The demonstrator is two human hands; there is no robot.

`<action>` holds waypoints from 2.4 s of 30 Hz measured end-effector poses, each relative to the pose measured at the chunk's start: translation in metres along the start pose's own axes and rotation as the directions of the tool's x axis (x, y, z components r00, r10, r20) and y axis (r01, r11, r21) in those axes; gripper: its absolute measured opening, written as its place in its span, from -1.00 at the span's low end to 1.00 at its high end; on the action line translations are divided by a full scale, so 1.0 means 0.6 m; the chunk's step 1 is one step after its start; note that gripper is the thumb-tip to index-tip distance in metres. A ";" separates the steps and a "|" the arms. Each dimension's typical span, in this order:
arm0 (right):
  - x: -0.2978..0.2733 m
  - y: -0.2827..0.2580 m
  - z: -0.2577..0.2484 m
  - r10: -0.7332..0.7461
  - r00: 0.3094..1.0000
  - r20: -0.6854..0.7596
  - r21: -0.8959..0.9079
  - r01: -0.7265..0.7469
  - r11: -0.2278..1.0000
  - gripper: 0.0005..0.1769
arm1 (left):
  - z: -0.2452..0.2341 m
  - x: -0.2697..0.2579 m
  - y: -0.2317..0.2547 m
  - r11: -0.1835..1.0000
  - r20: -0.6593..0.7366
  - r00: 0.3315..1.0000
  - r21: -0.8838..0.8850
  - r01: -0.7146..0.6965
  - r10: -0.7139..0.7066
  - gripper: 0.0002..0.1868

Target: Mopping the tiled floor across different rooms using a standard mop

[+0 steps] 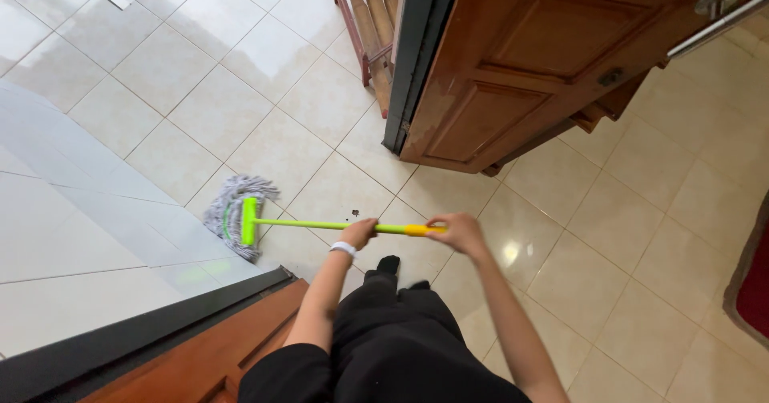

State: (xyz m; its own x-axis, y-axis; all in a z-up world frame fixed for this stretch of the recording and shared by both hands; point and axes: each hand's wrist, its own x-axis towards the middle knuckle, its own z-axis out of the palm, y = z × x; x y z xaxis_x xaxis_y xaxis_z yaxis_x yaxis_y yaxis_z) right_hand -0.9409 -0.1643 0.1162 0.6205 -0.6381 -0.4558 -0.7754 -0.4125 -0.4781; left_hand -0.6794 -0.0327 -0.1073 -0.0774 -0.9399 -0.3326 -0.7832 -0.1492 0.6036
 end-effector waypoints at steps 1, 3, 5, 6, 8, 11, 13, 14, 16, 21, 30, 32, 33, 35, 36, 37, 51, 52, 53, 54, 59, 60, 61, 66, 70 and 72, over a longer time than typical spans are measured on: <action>0.012 -0.013 0.009 -0.001 1.000 0.000 -0.002 0.001 1.000 -0.61 | -0.014 -0.012 -0.006 1.000 -0.002 1.000 -0.001 0.000 0.000 -0.70; 0.031 -0.034 0.028 0.000 1.000 0.008 -0.122 0.001 0.992 -0.61 | -0.037 -0.037 -0.015 0.997 -0.048 0.999 0.067 0.030 -0.027 -0.75; 0.043 -0.024 0.025 -0.003 1.000 0.015 -0.150 0.005 0.989 -0.65 | -0.029 -0.017 -0.017 0.994 -0.035 0.999 0.108 0.033 -0.030 -0.74; 0.046 -0.017 0.025 -0.010 1.000 0.022 -0.180 0.013 0.984 -0.68 | -0.023 -0.009 -0.016 0.988 -0.027 0.999 0.149 0.038 -0.034 -0.72; 0.017 -0.009 0.009 -0.009 0.999 0.041 -0.190 0.017 0.982 -0.67 | -0.006 0.000 0.000 0.979 0.004 0.999 0.199 0.050 -0.052 -0.71; -0.033 0.025 -0.021 -0.014 0.996 0.087 -0.217 0.033 0.976 -0.64 | 0.031 0.018 0.042 0.966 0.039 0.998 0.254 0.044 -0.056 -0.68; -0.079 0.064 -0.035 -0.006 0.993 0.114 -0.223 0.032 0.974 -0.63 | 0.065 0.029 0.079 0.965 0.061 0.998 0.263 0.018 -0.035 -0.65; -0.103 0.089 -0.043 0.031 0.994 0.109 -0.200 -0.009 0.980 -0.62 | 0.085 0.036 0.101 0.961 0.031 0.998 0.272 -0.055 0.048 -0.66; -0.162 0.145 -0.065 0.087 0.989 0.115 -0.177 -0.066 0.982 -0.62 | 0.138 0.057 0.160 0.954 0.017 0.991 0.268 -0.135 0.136 -0.67; -0.332 0.257 -0.197 0.305 0.950 0.058 -0.124 -0.297 0.947 -0.56 | 0.254 0.156 0.362 0.900 -0.014 0.918 0.203 -0.385 0.396 -0.74; -0.575 0.432 -0.349 0.653 0.750 -0.108 -0.213 -0.659 0.722 -0.61 | 0.355 0.256 0.775 0.874 0.246 0.846 -0.013 -0.485 0.473 -0.86; -0.580 0.489 -0.320 0.651 0.754 -0.084 -0.139 -0.656 0.742 -0.63 | 0.380 0.250 0.775 0.868 0.260 0.837 -0.010 -0.497 0.482 -0.85; -0.572 0.515 -0.313 0.635 0.769 -0.076 -0.067 -0.639 0.766 -0.66 | 0.381 0.261 0.772 0.862 0.258 0.834 0.004 -0.506 0.488 -0.79; -0.569 0.544 -0.287 0.619 0.780 -0.088 -0.034 -0.623 0.781 -0.61 | 0.425 0.280 0.739 0.847 0.234 0.834 0.070 -0.528 0.500 -0.71; -0.567 0.558 -0.272 0.598 0.796 -0.095 -0.007 -0.602 0.799 -0.55 | 0.447 0.287 0.721 0.833 0.208 0.837 0.132 -0.537 0.506 -0.59; -0.558 0.558 -0.262 0.601 0.794 -0.093 -0.004 -0.603 0.797 -0.55 | 0.437 0.285 0.708 0.832 0.212 0.836 0.132 -0.538 0.507 -0.59; -0.198 0.410 -0.058 0.306 0.938 -0.164 0.075 -0.297 0.952 -0.65 | 0.217 0.292 0.325 0.939 0.105 0.994 0.342 -0.035 -0.001 -0.67; -0.180 0.399 -0.053 0.305 0.938 -0.164 0.078 -0.296 0.952 -0.65 | 0.211 0.291 0.312 0.938 0.106 0.994 0.345 -0.035 -0.002 -0.67; -0.163 0.388 -0.048 0.280 0.946 -0.162 0.051 -0.276 0.960 -0.66 | 0.203 0.293 0.300 0.922 0.074 0.997 0.388 0.007 -0.039 -0.70; -0.148 0.379 -0.045 0.256 0.954 -0.159 0.023 -0.255 0.967 -0.66 | 0.196 0.295 0.290 0.902 0.039 0.997 0.429 0.050 -0.074 -0.72; -0.193 0.421 -0.087 0.274 0.958 -0.090 0.058 -0.269 0.961 -0.62 | 0.213 0.312 0.348 0.879 0.082 0.997 0.477 -0.025 -0.016 -0.74; -0.210 0.444 -0.091 0.289 0.955 -0.061 0.051 -0.286 0.957 -0.60 | 0.228 0.317 0.366 0.886 0.107 0.994 0.458 -0.070 0.023 -0.73; -0.235 0.469 -0.108 0.301 0.951 -0.068 0.059 -0.297 0.953 -0.60 | 0.242 0.325 0.394 0.883 0.115 0.993 0.462 -0.085 0.036 -0.73; -0.391 0.610 -0.175 0.424 0.905 0.028 0.085 -0.424 0.901 -0.53 | 0.368 0.362 0.537 0.829 0.307 0.919 0.423 -0.365 0.248 -0.56; -0.565 0.724 -0.239 0.510 0.860 0.010 0.036 -0.510 0.859 -0.52 | 0.479 0.380 0.743 0.848 0.349 0.880 0.308 -0.432 0.322 -0.50; -0.671 0.787 -0.273 0.557 0.830 -0.010 0.000 -0.557 0.831 -0.49 | 0.541 0.376 0.866 0.834 0.377 0.830 0.212 -0.510 0.412 -0.44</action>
State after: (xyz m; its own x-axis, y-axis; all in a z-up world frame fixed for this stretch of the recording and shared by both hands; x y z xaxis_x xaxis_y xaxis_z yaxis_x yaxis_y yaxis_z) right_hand -1.5758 -0.2086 0.1968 0.0822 -0.7664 -0.6371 -0.9896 0.0127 -0.1430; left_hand -1.3043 -0.2226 -0.1039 -0.6191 -0.7256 -0.3004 -0.7442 0.4198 0.5196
